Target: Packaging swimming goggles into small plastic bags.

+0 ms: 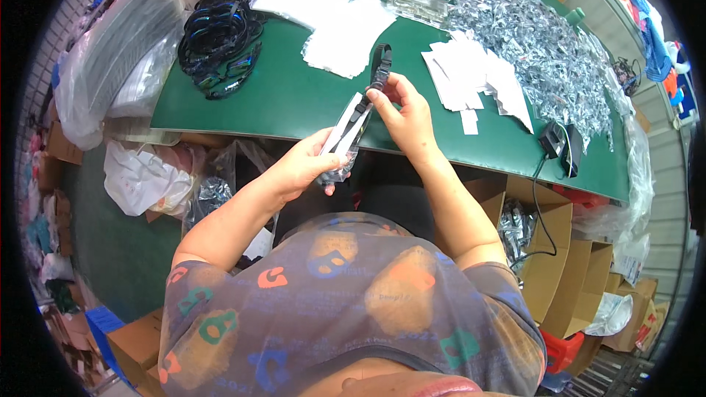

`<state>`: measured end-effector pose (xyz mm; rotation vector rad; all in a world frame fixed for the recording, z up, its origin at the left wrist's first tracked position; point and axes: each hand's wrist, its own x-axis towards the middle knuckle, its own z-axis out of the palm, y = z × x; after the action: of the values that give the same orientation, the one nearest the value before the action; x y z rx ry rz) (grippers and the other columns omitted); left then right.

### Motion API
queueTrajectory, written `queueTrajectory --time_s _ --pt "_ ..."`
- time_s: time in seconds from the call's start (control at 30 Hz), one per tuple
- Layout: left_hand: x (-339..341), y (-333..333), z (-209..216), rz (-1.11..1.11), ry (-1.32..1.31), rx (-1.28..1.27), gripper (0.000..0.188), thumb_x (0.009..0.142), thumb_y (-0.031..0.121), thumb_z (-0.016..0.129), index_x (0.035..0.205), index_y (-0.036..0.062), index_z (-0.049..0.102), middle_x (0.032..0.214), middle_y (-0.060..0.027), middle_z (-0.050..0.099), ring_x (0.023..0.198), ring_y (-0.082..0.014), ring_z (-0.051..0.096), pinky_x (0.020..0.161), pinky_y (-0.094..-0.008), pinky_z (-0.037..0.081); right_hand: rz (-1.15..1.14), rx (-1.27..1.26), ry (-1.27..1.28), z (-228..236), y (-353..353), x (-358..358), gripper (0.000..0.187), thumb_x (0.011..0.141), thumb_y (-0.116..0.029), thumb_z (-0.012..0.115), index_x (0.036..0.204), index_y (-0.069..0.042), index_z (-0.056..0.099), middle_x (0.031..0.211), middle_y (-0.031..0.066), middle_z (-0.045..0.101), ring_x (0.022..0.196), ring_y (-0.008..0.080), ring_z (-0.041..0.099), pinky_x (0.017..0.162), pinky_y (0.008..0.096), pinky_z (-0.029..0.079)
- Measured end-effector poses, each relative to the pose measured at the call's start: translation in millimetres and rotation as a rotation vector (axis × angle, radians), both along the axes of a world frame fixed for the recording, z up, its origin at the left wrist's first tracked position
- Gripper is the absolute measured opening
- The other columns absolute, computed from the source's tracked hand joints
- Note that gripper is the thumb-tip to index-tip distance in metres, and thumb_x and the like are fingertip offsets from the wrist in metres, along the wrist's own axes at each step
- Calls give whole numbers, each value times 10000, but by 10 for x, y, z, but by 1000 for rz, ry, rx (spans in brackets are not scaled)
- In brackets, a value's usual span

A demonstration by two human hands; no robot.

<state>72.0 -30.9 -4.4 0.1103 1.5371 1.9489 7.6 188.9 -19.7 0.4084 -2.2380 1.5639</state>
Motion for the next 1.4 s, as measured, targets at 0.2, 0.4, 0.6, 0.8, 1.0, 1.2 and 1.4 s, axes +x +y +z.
queueTrajectory --time_s 0.2,0.4,0.6,0.8,1.0,1.2,1.4 --pt "134 -67 55 -75 3 -41 668 921 134 699 1506 29 394 1034 -36 613 840 -110 635 527 -239 545 244 -152 -534 -52 103 -47 244 984 -218 729 1093 -18 641 857 16 685 787 65 648 737 217 521" --pt "279 -129 206 -59 9 -59 650 935 123 689 1506 29 392 1034 -41 615 820 -107 627 532 -240 545 364 -213 -710 90 210 101 477 960 -487 692 996 -15 752 876 86 746 794 130 696 753 281 527" --pt "367 -152 169 -85 -40 -61 622 945 167 702 1480 38 412 1027 -43 618 832 -118 638 536 -244 552 419 -520 -600 72 55 286 329 1010 -194 672 1287 -28 611 1138 106 738 1056 166 683 922 292 531" --pt "259 -184 141 -109 -131 8 513 928 172 708 1381 51 501 1026 -31 638 884 -121 666 510 -250 557 103 455 276 185 -28 392 189 883 -108 742 1070 -79 726 990 83 728 954 315 682 892 410 505" --pt "277 -219 86 -90 -171 10 500 922 160 718 1369 51 521 1032 -24 630 896 -114 641 523 -255 552 186 404 57 182 -2 350 188 941 -145 714 1105 -53 710 1033 64 744 983 208 695 922 337 496" --pt "261 -228 71 -55 -155 24 506 902 120 716 1360 43 515 1012 -37 625 880 -136 649 503 -248 540 292 -317 -618 104 64 214 267 980 -202 700 1184 -38 652 1063 50 713 901 126 672 785 243 499" --pt "241 -337 115 -74 -153 -34 563 899 103 704 1412 31 483 1018 -39 622 872 -128 647 504 -243 541 240 -549 -677 97 195 203 449 920 -160 732 1294 -71 498 902 47 658 736 155 669 574 242 465"
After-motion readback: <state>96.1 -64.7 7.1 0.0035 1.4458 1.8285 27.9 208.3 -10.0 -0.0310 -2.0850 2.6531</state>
